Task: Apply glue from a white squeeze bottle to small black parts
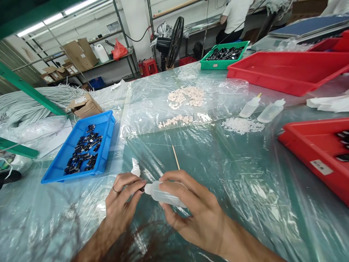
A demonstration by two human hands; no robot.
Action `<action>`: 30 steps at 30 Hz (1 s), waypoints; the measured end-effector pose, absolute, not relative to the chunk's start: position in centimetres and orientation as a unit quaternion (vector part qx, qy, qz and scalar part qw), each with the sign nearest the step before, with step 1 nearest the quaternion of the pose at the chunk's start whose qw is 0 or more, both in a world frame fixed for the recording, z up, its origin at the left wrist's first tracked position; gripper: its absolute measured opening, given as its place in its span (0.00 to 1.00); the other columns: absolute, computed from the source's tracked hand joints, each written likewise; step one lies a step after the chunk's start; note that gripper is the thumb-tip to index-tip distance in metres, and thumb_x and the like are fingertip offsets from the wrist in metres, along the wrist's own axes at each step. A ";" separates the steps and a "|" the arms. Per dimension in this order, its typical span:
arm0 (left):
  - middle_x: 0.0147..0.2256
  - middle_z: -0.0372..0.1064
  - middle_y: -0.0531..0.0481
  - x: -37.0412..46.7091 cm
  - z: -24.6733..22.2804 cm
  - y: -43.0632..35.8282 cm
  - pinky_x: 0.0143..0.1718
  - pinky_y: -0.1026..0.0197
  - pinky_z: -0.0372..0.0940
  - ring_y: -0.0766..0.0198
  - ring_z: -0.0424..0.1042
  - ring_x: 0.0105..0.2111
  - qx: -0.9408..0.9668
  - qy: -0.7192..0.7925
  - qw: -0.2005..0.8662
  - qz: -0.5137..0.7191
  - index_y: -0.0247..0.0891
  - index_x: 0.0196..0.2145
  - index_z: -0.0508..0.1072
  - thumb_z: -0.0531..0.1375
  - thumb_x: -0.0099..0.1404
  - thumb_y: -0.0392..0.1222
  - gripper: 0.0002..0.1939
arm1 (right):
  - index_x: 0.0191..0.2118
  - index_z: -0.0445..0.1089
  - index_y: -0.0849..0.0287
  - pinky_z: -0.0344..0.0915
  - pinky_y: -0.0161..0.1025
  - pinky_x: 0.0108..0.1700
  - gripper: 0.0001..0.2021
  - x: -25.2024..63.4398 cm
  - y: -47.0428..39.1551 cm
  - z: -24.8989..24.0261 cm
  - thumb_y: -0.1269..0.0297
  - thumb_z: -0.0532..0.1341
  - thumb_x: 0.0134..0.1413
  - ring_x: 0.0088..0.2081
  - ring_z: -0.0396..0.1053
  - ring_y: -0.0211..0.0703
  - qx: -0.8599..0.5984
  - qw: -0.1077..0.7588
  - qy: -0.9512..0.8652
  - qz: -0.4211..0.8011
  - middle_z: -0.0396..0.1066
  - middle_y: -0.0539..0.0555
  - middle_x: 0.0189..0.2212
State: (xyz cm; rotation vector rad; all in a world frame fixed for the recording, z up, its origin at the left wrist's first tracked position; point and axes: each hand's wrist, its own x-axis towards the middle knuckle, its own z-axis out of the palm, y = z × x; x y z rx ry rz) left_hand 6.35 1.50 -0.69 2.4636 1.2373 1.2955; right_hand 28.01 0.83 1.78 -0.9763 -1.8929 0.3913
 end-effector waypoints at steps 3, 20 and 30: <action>0.37 0.70 0.49 6.4 -0.6 1.6 0.37 0.55 0.69 0.60 0.71 0.36 0.809 0.406 0.043 0.422 0.45 0.47 0.74 0.58 0.69 0.36 0.10 | 0.44 0.67 0.48 0.71 0.28 0.29 0.14 27.8 0.6 1.9 0.65 0.62 0.49 0.33 0.74 0.37 -0.421 0.467 -0.765 0.140 0.72 0.54 0.39; 0.37 0.70 0.49 6.4 -0.6 1.5 0.36 0.55 0.69 0.60 0.72 0.36 0.819 0.398 0.033 0.412 0.44 0.47 0.73 0.59 0.69 0.35 0.10 | 0.46 0.68 0.48 0.71 0.28 0.32 0.18 28.3 0.8 1.6 0.68 0.65 0.46 0.36 0.73 0.38 -0.396 0.463 -0.773 0.179 0.71 0.54 0.41; 0.36 0.72 0.50 6.5 -0.5 1.6 0.36 0.56 0.70 0.58 0.73 0.34 0.805 0.417 0.048 0.419 0.47 0.47 0.72 0.57 0.70 0.41 0.09 | 0.39 0.68 0.53 0.71 0.29 0.33 0.14 29.5 3.1 1.4 0.64 0.68 0.43 0.34 0.73 0.40 -0.406 0.504 -0.652 0.396 0.74 0.51 0.36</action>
